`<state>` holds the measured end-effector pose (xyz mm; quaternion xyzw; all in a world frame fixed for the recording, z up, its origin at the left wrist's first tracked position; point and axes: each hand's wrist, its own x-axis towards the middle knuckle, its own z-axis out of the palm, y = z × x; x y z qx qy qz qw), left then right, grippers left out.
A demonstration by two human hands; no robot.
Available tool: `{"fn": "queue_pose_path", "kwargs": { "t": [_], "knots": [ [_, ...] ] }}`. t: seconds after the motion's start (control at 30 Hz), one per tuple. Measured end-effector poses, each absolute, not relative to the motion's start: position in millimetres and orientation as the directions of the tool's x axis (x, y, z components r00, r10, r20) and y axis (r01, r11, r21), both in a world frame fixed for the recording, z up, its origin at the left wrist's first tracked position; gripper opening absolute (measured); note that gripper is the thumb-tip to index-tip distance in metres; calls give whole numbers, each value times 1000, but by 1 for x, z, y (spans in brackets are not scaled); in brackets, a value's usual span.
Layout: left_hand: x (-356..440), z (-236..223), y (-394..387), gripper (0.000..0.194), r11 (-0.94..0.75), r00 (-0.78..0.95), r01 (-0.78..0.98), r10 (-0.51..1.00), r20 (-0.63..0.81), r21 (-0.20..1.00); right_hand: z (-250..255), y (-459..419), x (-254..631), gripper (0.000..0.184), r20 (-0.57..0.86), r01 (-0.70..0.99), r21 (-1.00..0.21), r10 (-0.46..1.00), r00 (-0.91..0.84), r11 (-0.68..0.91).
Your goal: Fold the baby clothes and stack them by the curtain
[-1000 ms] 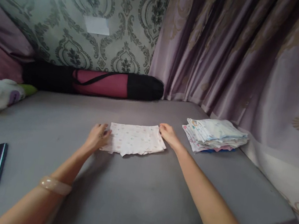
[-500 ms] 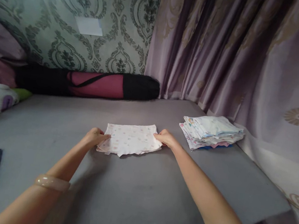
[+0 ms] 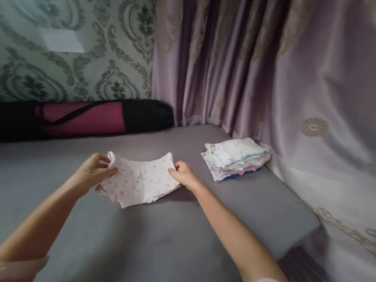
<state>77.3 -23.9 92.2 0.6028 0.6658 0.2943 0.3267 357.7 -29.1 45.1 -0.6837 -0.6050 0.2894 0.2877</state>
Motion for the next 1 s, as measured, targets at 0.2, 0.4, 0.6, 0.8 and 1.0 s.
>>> {"fn": "queue_pose_path", "kwargs": {
  "t": [0.2, 0.4, 0.6, 0.8, 1.0],
  "knots": [
    [134, 144, -25, 54, 75, 216, 389, 962, -170, 918, 97, -69, 427, 19, -46, 412, -905, 989, 142, -101],
    [222, 159, -10, 49, 44, 384, 257, 912, -144, 965, 158, -95, 532, 42, -87, 338, -923, 957, 278, -182],
    [325, 147, 10, 43, 8, 454, 32, 891, -21, 999, 200, -75, 610, 32, -117, 569, -745, 907, 404, -349],
    [397, 124, 17, 52, 52, 448, -131, 894, 12, 990, 200, -28, 648, 32, 41, 805, -332, 846, 532, -491],
    [432, 103, 25, 54, 183, 438, -234, 897, -64, 955, 177, 3, 666, 40, 141, 850, -173, 841, 522, -498]
  ]
}}
